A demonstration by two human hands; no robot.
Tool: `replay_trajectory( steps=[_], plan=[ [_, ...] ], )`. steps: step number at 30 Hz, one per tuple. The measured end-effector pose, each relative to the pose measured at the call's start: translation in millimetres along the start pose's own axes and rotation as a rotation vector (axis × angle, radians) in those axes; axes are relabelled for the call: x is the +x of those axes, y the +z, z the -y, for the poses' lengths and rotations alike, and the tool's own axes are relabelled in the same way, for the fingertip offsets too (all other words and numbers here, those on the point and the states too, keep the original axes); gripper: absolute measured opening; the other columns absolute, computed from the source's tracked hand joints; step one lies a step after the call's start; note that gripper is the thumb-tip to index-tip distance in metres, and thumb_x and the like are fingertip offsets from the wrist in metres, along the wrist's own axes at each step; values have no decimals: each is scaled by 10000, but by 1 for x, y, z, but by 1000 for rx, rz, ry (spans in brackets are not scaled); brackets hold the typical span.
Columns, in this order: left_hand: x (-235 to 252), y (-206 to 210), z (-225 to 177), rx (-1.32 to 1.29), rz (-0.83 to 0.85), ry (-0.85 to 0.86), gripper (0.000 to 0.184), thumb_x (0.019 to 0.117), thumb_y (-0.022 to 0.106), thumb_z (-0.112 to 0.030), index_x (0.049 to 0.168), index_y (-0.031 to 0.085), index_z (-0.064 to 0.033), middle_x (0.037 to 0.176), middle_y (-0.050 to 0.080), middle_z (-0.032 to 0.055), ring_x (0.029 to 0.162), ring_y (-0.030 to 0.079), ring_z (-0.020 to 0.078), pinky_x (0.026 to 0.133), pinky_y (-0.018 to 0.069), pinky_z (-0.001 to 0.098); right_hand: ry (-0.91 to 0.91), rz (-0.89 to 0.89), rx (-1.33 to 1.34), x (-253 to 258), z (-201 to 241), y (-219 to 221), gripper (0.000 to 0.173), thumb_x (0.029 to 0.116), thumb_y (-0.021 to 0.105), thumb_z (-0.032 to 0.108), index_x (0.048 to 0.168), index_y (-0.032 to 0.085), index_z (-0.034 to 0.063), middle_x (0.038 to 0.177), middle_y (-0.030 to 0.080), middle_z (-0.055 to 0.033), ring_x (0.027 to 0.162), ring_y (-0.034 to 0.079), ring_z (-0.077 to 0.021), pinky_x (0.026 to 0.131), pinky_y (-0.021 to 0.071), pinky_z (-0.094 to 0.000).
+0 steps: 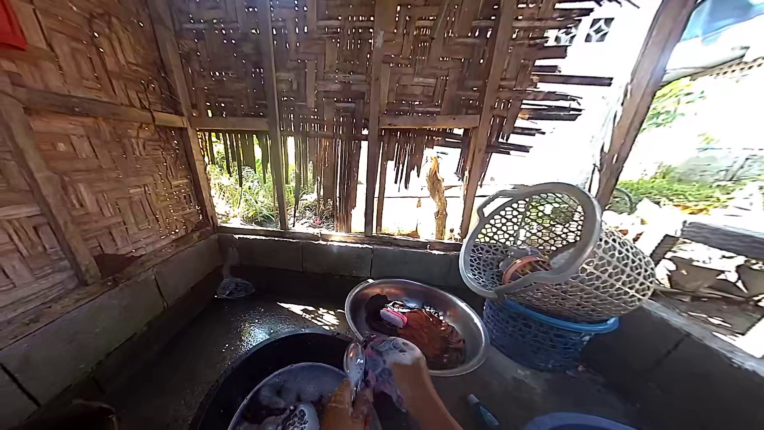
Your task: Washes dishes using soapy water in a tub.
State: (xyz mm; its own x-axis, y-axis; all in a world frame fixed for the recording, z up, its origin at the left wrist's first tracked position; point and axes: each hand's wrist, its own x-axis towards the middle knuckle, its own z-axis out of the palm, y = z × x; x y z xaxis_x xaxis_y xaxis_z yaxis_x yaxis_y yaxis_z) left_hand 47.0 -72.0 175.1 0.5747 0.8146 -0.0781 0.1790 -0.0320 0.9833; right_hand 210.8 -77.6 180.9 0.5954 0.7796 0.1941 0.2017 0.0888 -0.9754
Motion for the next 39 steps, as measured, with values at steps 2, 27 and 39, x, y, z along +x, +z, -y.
replay_trajectory(
  steps=[2, 27, 39],
  plan=[
    [1, 6, -5, -21, -24, 7, 311, 1077, 479, -203, 1265, 529, 40, 739, 547, 31, 535, 557, 111, 509, 543, 310, 24, -136, 93, -6, 1, 11, 262, 937, 622, -8, 1181, 624, -104, 1082, 683, -193, 1010, 655, -209, 929, 532, -388],
    [2, -1, -3, 138, 33, -10, 299, 1093, 446, -222, 1174, 569, 39, 762, 565, 49, 565, 570, 123, 541, 542, 310, -64, -107, -242, -9, 6, -3, 330, 948, 628, 64, 1235, 630, -100, 1187, 681, -242, 1172, 632, -303, 1064, 461, -450],
    [-3, -9, -1, 601, 14, 106, 424, 1094, 447, -267, 1275, 578, 93, 933, 687, 245, 824, 707, 360, 791, 577, 504, -63, 144, -717, -12, 17, -23, 374, 942, 653, 292, 1204, 702, 29, 1145, 718, -198, 1132, 667, -361, 979, 499, -573]
  ],
)
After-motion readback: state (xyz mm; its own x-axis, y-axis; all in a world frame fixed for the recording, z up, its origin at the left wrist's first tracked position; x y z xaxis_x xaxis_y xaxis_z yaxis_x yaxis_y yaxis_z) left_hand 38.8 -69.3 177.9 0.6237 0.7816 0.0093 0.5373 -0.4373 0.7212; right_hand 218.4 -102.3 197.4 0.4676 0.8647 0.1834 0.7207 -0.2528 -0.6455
